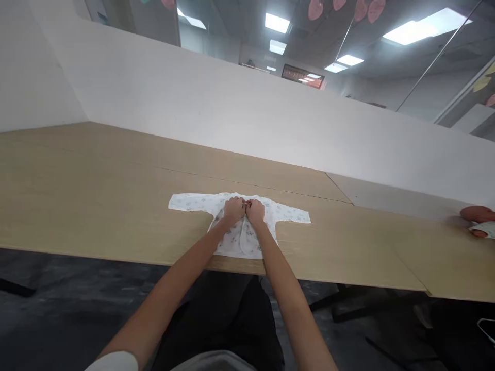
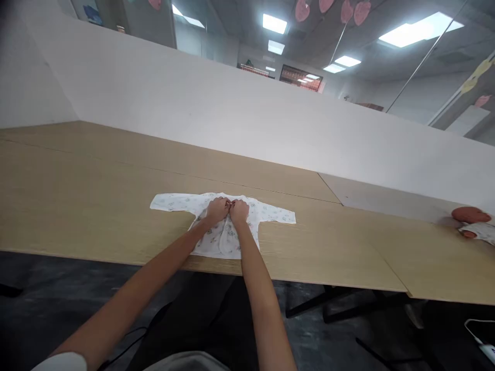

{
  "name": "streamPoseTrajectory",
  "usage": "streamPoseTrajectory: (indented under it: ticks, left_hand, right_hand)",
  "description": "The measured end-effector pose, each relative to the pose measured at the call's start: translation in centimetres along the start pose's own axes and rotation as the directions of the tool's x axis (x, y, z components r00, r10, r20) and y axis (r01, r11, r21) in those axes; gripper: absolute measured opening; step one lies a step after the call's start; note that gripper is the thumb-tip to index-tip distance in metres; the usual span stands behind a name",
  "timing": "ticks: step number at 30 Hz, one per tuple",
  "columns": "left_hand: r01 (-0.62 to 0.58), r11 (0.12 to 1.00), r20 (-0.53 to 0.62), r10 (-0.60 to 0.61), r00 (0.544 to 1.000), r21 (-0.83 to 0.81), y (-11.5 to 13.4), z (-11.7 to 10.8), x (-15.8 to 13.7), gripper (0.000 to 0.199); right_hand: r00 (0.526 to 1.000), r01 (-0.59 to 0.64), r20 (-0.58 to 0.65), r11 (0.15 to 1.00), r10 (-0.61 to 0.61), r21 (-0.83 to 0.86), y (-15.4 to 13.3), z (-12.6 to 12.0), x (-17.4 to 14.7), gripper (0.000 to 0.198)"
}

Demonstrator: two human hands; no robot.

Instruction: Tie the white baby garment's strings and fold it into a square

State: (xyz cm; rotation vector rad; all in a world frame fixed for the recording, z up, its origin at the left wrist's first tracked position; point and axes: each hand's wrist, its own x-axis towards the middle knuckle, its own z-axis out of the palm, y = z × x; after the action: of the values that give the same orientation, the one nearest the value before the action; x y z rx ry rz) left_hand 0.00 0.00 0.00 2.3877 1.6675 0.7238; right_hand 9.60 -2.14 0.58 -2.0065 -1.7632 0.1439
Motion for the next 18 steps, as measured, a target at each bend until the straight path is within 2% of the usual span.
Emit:
streamPoseTrajectory:
  ticks: [5,9,13,18]
  left_hand:
    - [-0.006,0.993,0.006,0.007,1.000,-0.121,-1.3,0.4,0.3,0.026]
    - [-0.003,0.986,0.023,0.007,1.000,-0.170,-1.2,0.3,0.6,0.025]
    - [-0.022,0.991,0.029,0.026,0.999,-0.130,-1.0,0.2,0.3,0.026]
    - [-0.081,0.994,0.008,0.082,0.997,-0.066,-0.7,0.0,0.1,0.029]
  right_hand:
    - [0.998,0.050,-0.029,0.997,-0.048,0.062,1.4,0.4,0.1,0.030]
    - [0.995,0.089,-0.050,0.992,-0.085,0.094,1.6,0.2,-0.1,0.025]
    - [0.996,0.071,-0.065,0.990,-0.064,0.123,1.7,0.2,-0.2,0.014]
    - [0.997,0.025,-0.082,0.989,-0.013,0.144,1.7,0.4,-0.1,0.016]
